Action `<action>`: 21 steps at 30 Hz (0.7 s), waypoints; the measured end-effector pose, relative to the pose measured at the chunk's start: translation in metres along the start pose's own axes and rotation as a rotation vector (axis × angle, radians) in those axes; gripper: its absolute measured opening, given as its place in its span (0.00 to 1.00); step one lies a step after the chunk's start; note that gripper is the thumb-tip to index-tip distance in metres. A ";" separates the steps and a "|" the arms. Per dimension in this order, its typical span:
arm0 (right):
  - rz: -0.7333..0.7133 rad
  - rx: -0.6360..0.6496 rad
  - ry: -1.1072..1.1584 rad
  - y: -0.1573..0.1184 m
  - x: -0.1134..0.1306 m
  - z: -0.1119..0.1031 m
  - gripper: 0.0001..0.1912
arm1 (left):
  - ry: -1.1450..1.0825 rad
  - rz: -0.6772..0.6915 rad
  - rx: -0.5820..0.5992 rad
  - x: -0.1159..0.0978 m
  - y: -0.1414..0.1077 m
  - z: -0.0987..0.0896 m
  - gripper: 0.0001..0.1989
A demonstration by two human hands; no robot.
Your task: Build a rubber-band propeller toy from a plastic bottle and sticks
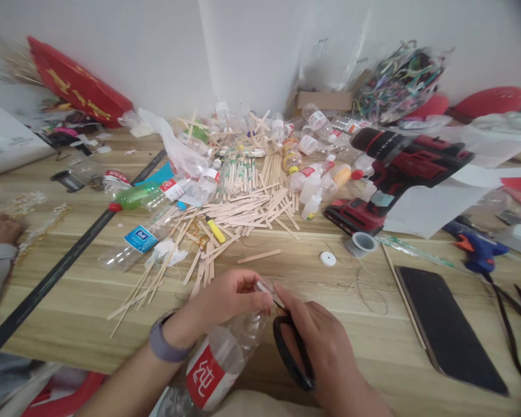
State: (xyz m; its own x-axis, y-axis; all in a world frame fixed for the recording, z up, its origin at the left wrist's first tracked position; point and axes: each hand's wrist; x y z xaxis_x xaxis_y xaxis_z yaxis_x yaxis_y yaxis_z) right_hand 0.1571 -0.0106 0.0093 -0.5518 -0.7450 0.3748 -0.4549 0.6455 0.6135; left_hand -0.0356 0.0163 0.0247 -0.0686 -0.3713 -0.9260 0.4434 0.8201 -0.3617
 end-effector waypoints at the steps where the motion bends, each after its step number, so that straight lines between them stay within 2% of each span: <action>1: 0.001 0.007 -0.006 0.000 0.000 -0.001 0.17 | 0.036 0.000 0.000 -0.002 -0.001 0.000 0.22; 5: 0.026 0.039 -0.022 -0.001 -0.002 -0.003 0.16 | 0.188 0.026 0.057 -0.007 -0.006 0.003 0.20; 7: 0.037 0.034 -0.002 -0.002 -0.003 -0.003 0.15 | 0.194 0.048 0.087 -0.007 -0.007 0.002 0.21; 12: 0.041 -0.063 0.015 -0.002 -0.003 -0.002 0.20 | -0.068 0.011 0.060 -0.005 -0.006 -0.001 0.21; 17: 0.015 -0.021 0.082 0.004 0.002 -0.002 0.31 | -0.250 -0.014 0.066 -0.004 -0.002 0.002 0.22; 21: 0.023 -0.016 0.080 0.005 0.003 0.000 0.34 | -0.388 -0.052 0.066 -0.003 -0.001 0.005 0.18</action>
Point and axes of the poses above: each hand's wrist, its own y-axis towards the middle knuckle, its own z-axis out of the palm, x = y × z, and after that the axes turned 2 degrees about y, right-handed
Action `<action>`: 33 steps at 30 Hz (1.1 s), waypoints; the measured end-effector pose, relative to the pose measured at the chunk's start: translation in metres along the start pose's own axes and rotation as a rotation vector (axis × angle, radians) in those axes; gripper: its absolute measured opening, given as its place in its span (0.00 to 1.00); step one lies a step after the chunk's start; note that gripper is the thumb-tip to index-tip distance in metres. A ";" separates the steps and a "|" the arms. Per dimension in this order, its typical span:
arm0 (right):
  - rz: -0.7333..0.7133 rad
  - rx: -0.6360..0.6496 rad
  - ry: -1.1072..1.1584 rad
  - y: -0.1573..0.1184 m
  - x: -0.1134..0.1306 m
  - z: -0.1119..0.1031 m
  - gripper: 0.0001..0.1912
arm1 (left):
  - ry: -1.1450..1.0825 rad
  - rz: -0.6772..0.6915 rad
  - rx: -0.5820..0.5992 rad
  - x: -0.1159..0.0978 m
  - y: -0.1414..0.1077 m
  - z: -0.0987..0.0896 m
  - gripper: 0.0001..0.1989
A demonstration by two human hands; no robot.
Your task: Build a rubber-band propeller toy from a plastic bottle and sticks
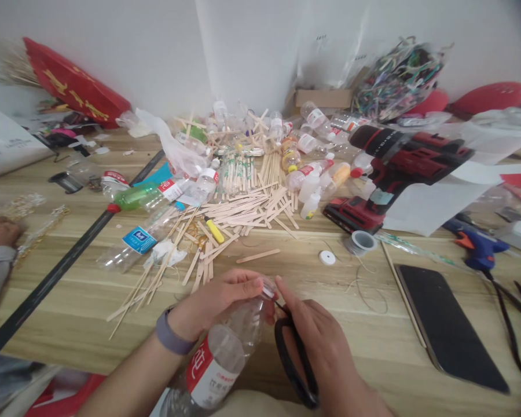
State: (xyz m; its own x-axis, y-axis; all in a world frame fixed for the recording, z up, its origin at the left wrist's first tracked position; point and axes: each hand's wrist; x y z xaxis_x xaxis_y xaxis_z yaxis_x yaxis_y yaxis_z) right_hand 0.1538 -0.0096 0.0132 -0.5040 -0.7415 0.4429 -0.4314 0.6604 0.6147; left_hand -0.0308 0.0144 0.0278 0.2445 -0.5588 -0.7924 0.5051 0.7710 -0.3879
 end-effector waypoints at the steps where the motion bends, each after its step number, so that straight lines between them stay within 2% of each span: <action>1: 0.000 0.006 0.001 0.000 0.000 0.000 0.34 | -0.018 -0.011 -0.002 0.001 0.000 0.000 0.18; 8: -0.012 0.008 -0.050 -0.004 -0.003 0.004 0.34 | -0.022 -0.047 -0.059 0.004 0.001 -0.003 0.20; 16: -0.005 0.024 -0.116 -0.007 -0.003 0.006 0.31 | 0.058 -0.018 -0.102 0.007 0.003 -0.004 0.22; 21: 0.013 0.036 -0.157 -0.009 -0.004 0.005 0.30 | 0.095 0.005 -0.082 0.008 0.006 -0.004 0.22; 26: 0.056 0.038 -0.151 -0.010 -0.008 0.004 0.29 | 0.155 0.018 -0.009 0.006 0.007 -0.001 0.26; 33: 0.017 -0.034 -0.032 -0.006 -0.004 0.000 0.33 | 0.055 0.037 -0.012 0.012 0.007 -0.007 0.22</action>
Point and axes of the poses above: each hand's wrist, its own y-axis towards the middle knuckle, its own z-axis out of the palm, x = y × z, and after that the axes turned 2 degrees about y, right-handed
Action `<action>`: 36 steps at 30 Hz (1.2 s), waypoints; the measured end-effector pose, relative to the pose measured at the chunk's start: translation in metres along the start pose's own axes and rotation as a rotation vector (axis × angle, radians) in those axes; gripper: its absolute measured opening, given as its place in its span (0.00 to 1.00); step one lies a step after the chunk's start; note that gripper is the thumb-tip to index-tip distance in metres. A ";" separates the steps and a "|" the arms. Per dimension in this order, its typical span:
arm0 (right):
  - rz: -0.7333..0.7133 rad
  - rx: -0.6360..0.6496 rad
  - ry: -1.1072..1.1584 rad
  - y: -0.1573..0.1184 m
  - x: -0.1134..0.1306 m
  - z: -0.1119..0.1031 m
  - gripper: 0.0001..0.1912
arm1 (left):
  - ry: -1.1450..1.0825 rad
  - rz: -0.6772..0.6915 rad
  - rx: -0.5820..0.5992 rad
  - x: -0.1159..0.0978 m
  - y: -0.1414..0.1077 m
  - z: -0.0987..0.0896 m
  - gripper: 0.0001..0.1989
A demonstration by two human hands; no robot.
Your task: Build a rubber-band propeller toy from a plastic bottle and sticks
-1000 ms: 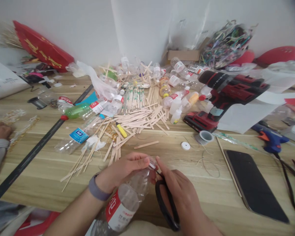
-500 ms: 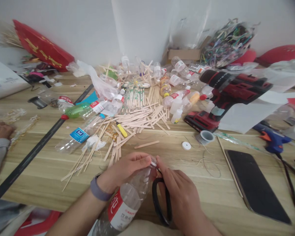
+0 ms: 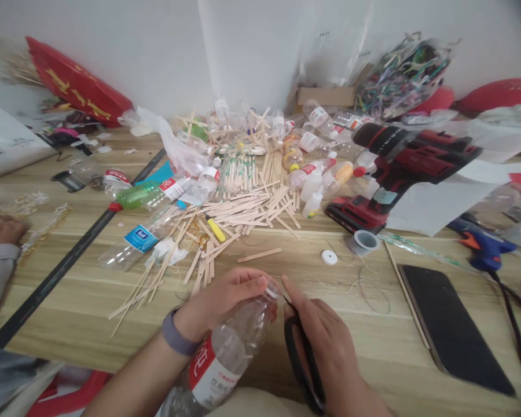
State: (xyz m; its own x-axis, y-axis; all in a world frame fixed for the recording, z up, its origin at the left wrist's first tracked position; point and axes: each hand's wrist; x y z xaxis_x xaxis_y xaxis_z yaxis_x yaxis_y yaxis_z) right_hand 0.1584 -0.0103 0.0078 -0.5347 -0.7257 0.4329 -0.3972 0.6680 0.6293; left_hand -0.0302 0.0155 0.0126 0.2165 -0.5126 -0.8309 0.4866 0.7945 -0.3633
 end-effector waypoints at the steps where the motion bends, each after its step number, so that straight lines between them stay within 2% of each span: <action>1: -0.009 0.004 0.010 0.001 0.001 0.000 0.33 | -0.022 0.002 -0.005 0.001 0.000 -0.001 0.22; 7: -0.010 0.046 0.020 -0.001 0.004 0.003 0.36 | -0.091 -0.026 -0.028 0.003 -0.001 0.000 0.21; 16: -0.014 0.037 0.030 -0.002 0.001 0.003 0.37 | -0.117 0.038 0.057 -0.002 0.001 0.002 0.21; 20: -0.019 0.039 0.019 -0.003 0.000 0.003 0.36 | -0.071 0.027 0.071 0.000 0.001 0.001 0.23; 28: -0.021 0.040 0.001 -0.002 0.003 0.003 0.32 | 0.044 -0.039 -0.059 0.004 -0.005 -0.001 0.22; 32: -0.011 0.045 0.012 -0.003 0.002 0.002 0.30 | 0.091 -0.035 -0.058 -0.002 -0.007 0.001 0.22; 36: 0.000 0.071 -0.007 -0.004 0.002 0.001 0.27 | 0.335 0.004 -0.087 -0.011 -0.009 0.003 0.19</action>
Point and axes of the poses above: each hand's wrist, its own y-axis towards the middle knuckle, its own z-axis out of the palm, x = y × z, and after that the axes turned 2 degrees about y, right-handed
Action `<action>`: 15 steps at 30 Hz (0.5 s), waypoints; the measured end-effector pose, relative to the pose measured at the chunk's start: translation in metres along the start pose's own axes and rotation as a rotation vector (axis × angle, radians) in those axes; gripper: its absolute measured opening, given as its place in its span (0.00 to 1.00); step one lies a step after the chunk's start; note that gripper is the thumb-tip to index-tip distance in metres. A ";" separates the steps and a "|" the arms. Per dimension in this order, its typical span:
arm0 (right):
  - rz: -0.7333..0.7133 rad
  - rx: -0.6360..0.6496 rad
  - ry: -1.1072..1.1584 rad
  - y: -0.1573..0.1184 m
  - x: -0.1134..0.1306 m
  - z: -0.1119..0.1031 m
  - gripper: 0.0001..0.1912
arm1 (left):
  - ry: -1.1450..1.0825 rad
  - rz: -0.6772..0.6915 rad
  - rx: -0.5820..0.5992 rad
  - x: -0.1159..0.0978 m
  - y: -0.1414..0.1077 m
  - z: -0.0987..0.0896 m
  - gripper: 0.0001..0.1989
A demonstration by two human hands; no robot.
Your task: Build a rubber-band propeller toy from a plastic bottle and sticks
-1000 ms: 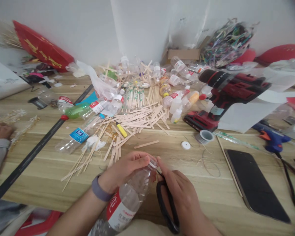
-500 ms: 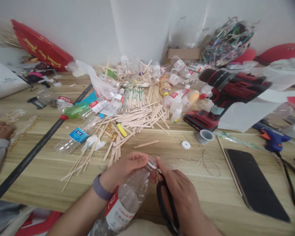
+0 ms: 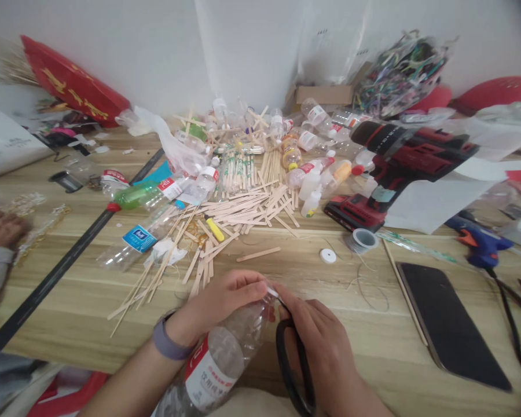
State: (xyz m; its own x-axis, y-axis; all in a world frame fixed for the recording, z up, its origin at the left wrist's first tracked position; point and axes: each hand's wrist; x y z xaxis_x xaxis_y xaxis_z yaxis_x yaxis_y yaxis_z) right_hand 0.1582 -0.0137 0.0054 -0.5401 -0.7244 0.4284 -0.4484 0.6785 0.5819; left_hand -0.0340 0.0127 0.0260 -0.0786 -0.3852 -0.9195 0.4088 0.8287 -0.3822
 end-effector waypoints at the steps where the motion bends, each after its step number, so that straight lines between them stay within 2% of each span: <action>1: 0.000 0.006 -0.002 0.000 0.000 -0.001 0.26 | 0.090 0.014 -0.009 -0.003 -0.001 0.000 0.18; 5: -0.005 -0.008 -0.007 0.002 0.003 -0.002 0.24 | 0.297 0.050 0.026 -0.011 -0.005 0.002 0.19; 10: -0.012 -0.053 -0.030 0.003 0.004 0.000 0.22 | 0.361 0.073 0.039 -0.011 -0.005 0.005 0.20; 15: 0.012 -0.047 -0.011 -0.001 0.002 0.003 0.23 | 0.356 0.061 0.053 -0.013 -0.003 0.006 0.18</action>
State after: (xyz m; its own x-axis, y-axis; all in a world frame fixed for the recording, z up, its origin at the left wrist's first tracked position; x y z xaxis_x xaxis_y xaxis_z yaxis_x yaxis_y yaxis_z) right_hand 0.1554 -0.0159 0.0034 -0.5528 -0.7148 0.4283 -0.4085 0.6804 0.6084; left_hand -0.0293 0.0128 0.0393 -0.3606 -0.1630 -0.9184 0.4680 0.8201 -0.3293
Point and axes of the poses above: each hand's wrist, its own y-axis towards the middle knuckle, its own z-axis out of the palm, x = y × z, and after that the axes turned 2 degrees about y, right-handed
